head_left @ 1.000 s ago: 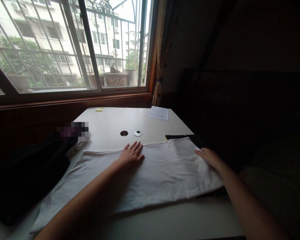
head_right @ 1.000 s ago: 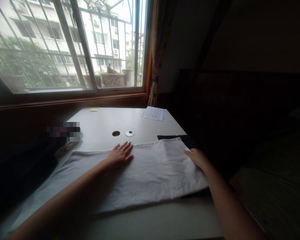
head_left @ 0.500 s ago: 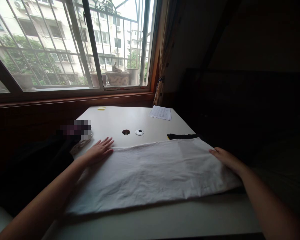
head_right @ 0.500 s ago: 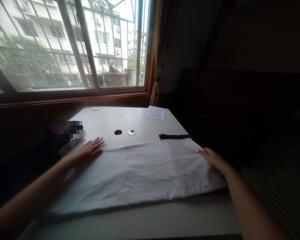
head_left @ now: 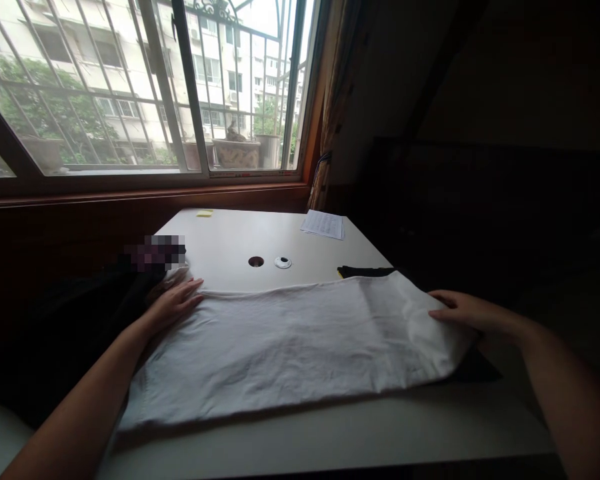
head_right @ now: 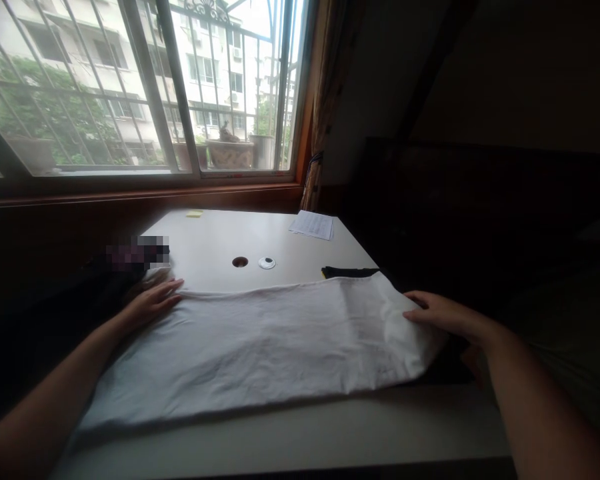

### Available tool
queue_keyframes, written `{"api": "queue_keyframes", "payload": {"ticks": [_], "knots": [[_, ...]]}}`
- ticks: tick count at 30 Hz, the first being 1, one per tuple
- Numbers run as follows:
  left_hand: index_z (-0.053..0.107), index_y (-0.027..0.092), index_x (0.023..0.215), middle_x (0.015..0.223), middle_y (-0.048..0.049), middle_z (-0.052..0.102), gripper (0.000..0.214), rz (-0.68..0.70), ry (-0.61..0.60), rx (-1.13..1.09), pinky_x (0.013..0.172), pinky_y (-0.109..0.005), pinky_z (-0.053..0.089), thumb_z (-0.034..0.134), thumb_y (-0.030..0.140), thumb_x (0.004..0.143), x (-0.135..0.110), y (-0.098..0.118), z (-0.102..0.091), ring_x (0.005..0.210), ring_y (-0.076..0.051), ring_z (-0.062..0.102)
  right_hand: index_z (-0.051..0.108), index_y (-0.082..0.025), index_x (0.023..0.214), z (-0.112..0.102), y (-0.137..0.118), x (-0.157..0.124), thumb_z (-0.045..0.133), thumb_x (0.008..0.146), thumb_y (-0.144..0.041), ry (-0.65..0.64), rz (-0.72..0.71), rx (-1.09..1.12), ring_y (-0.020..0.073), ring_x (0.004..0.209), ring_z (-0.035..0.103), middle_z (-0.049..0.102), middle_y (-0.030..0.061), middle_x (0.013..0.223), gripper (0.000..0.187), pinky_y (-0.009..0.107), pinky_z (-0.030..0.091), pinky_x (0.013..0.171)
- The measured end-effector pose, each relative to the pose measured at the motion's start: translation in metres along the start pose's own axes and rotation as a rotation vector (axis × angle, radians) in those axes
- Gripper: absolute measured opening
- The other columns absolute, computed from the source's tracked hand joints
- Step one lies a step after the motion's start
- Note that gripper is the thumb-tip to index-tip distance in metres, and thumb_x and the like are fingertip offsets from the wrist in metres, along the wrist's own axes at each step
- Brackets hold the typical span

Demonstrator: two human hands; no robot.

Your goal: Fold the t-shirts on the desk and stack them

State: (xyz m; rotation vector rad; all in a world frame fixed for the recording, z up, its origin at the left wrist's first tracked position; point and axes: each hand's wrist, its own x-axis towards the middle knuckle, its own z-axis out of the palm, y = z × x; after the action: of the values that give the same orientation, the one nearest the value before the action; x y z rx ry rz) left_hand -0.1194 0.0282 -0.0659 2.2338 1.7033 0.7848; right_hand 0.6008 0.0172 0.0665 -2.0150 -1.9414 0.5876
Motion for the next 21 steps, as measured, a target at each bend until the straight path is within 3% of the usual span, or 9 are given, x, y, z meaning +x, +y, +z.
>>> {"api": "queue_keyframes", "payload": {"ticks": [3, 7, 12, 14, 15, 17, 18, 19, 21], "knots": [[0.066, 0.019, 0.136, 0.146, -0.0134, 0.060, 0.084, 0.006, -0.005, -0.013, 0.121, -0.047, 0.033, 0.045, 0.083, 0.086, -0.001, 0.000, -0.001, 0.141, -0.033, 0.050, 0.073, -0.014, 0.124, -0.005, -0.042, -0.002, 0.068, 0.078, -0.028, -0.097, -0.057, 0.073, 0.0314, 0.092, 0.074, 0.074, 0.0226, 0.112, 0.048, 0.036, 0.056, 0.076], [0.069, 0.018, 0.132, 0.145, -0.0141, 0.061, 0.083, 0.018, -0.015, -0.027, 0.122, -0.047, 0.033, 0.045, 0.083, 0.086, -0.001, -0.001, -0.001, 0.140, -0.033, 0.051, 0.072, -0.019, 0.126, 0.007, -0.124, -0.004, 0.070, 0.081, -0.023, 0.018, -0.191, -0.074, 0.0253, 0.093, 0.072, 0.075, 0.0101, 0.107, 0.045, 0.034, 0.054, 0.084], [0.069, 0.018, 0.132, 0.145, -0.0133, 0.061, 0.082, 0.030, -0.014, -0.043, 0.121, -0.045, 0.035, 0.045, 0.082, 0.087, -0.002, -0.006, 0.000, 0.140, -0.032, 0.051, 0.073, -0.020, 0.121, 0.070, -0.244, -0.034, 0.072, 0.082, -0.015, 0.170, -0.445, 0.067, 0.0225, 0.087, 0.072, 0.076, 0.0058, 0.097, 0.040, 0.036, 0.056, 0.084], [0.067, 0.018, 0.134, 0.145, -0.0130, 0.061, 0.081, 0.039, -0.016, -0.043, 0.121, -0.045, 0.034, 0.045, 0.081, 0.088, -0.003, -0.010, 0.001, 0.141, -0.032, 0.050, 0.069, -0.020, 0.129, 0.102, -0.283, -0.059, 0.071, 0.086, -0.017, 0.050, -0.619, 0.227, 0.0189, 0.088, 0.071, 0.076, 0.0057, 0.100, 0.042, 0.033, 0.057, 0.084], [0.066, 0.019, 0.135, 0.146, -0.0127, 0.061, 0.080, 0.042, -0.014, -0.042, 0.121, -0.045, 0.035, 0.045, 0.080, 0.089, -0.003, -0.011, 0.002, 0.141, -0.032, 0.050, 0.065, -0.021, 0.135, 0.117, -0.297, -0.073, 0.072, 0.087, -0.020, -0.086, -0.734, 0.316, 0.0167, 0.086, 0.072, 0.076, 0.0050, 0.103, 0.048, 0.030, 0.057, 0.081], [0.066, 0.019, 0.136, 0.146, -0.0125, 0.060, 0.079, 0.044, -0.010, -0.043, 0.121, -0.046, 0.035, 0.045, 0.080, 0.089, -0.003, -0.012, 0.002, 0.141, -0.032, 0.050, 0.056, -0.028, 0.144, 0.139, -0.314, -0.096, 0.074, 0.090, -0.035, -0.385, -0.874, 0.362, 0.0151, 0.086, 0.072, 0.075, 0.0047, 0.117, 0.057, 0.028, 0.058, 0.079], [0.066, 0.019, 0.135, 0.146, -0.0128, 0.061, 0.080, 0.044, -0.007, -0.046, 0.120, -0.046, 0.036, 0.045, 0.081, 0.088, -0.003, -0.012, 0.002, 0.141, -0.032, 0.050, 0.057, -0.028, 0.143, 0.146, -0.316, -0.104, 0.073, 0.091, -0.040, -0.442, -0.914, 0.356, 0.0159, 0.090, 0.073, 0.074, 0.0049, 0.120, 0.056, 0.028, 0.057, 0.081], [0.066, 0.019, 0.135, 0.145, -0.0133, 0.061, 0.081, 0.043, -0.003, -0.049, 0.120, -0.047, 0.036, 0.045, 0.081, 0.088, -0.003, -0.011, 0.002, 0.141, -0.032, 0.050, 0.058, -0.028, 0.142, 0.151, -0.314, -0.109, 0.072, 0.092, -0.044, -0.464, -0.929, 0.329, 0.0172, 0.094, 0.072, 0.073, 0.0053, 0.123, 0.054, 0.029, 0.057, 0.084], [0.067, 0.017, 0.134, 0.144, -0.0141, 0.062, 0.082, 0.045, 0.004, -0.058, 0.119, -0.047, 0.037, 0.045, 0.082, 0.087, -0.003, -0.010, 0.002, 0.139, -0.033, 0.052, 0.064, -0.026, 0.135, 0.158, -0.299, -0.108, 0.067, 0.095, -0.046, -0.377, -0.898, 0.241, 0.0201, 0.102, 0.071, 0.073, 0.0060, 0.123, 0.044, 0.031, 0.055, 0.089]]}}
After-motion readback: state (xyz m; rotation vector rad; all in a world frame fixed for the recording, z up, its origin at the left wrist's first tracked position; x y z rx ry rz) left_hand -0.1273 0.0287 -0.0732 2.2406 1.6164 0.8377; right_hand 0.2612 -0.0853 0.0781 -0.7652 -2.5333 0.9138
